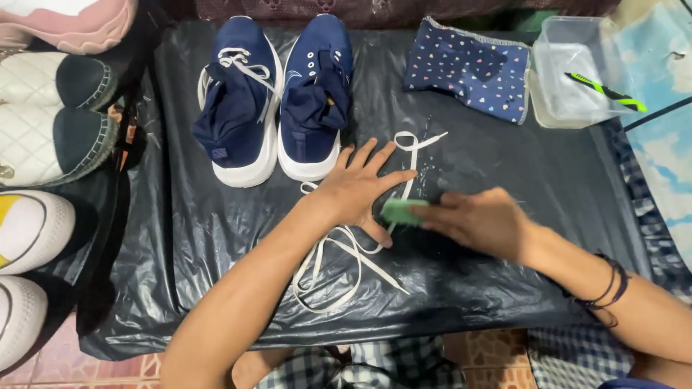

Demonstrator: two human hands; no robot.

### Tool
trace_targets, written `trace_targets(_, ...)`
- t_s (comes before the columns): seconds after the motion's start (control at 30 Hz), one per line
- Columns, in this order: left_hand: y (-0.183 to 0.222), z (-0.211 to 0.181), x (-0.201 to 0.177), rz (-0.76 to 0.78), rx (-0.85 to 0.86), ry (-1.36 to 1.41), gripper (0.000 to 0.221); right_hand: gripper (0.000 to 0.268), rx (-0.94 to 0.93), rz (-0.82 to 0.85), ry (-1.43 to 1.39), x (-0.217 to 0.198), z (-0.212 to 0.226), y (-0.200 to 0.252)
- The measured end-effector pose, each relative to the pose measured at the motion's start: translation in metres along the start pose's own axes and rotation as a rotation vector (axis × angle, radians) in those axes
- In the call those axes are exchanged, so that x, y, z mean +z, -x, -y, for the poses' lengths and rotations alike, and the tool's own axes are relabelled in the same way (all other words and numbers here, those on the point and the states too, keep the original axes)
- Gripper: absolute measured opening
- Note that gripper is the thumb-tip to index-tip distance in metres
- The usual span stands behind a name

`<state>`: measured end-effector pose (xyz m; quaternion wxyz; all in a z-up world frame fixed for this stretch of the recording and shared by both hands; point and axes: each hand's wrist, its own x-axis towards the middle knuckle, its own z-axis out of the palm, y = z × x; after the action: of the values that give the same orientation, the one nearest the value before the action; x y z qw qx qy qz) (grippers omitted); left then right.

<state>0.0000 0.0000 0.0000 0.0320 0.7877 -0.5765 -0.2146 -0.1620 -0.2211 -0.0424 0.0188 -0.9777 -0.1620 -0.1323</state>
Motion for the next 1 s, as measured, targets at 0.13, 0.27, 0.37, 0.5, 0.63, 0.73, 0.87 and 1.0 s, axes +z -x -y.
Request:
trace_targets(0.13, 0.001, 0.0, -0.001, -0.001, 0.006, 0.006, 0.128, 0.047, 0.101, 0.028, -0.009, 0.01, -0.012, 0.01)
trace_targets(0.27, -0.001, 0.0, 0.0, 0.0, -0.002, -0.025, 0.132, 0.043, -0.005, 0.083, -0.07, 0.0, 0.008, 0.01)
trace_targets(0.37, -0.001, 0.002, 0.001, 0.006, -0.008, -0.021, 0.133, 0.036, 0.038, 0.096, -0.078, 0.062, -0.034, 0.034)
trace_targets(0.5, -0.003, 0.003, 0.004, 0.005, -0.016, -0.014, 0.138, 0.032, 0.081, 0.227, -0.172, -0.019, -0.001, -0.002)
trace_targets(0.63, -0.002, 0.001, 0.004, 0.014, -0.015, -0.005, 0.14, 0.045, -0.026, 0.265, -0.32, -0.011, 0.006, 0.006)
trace_targets(0.73, -0.002, -0.001, 0.004, 0.007, -0.011, 0.014, 0.139, 0.04, 0.168, 0.347, -0.223, -0.026, 0.004, -0.004)
trace_targets(0.87, -0.004, -0.001, 0.004, 0.018, -0.034, 0.001, 0.142, 0.056, 0.123, 0.317, -0.341, -0.031, 0.009, -0.005)
trace_targets(1.0, -0.003, -0.004, 0.005, 0.023, -0.046, 0.019, 0.143, 0.047, 0.043, 0.234, -0.152, -0.006, -0.014, 0.0)
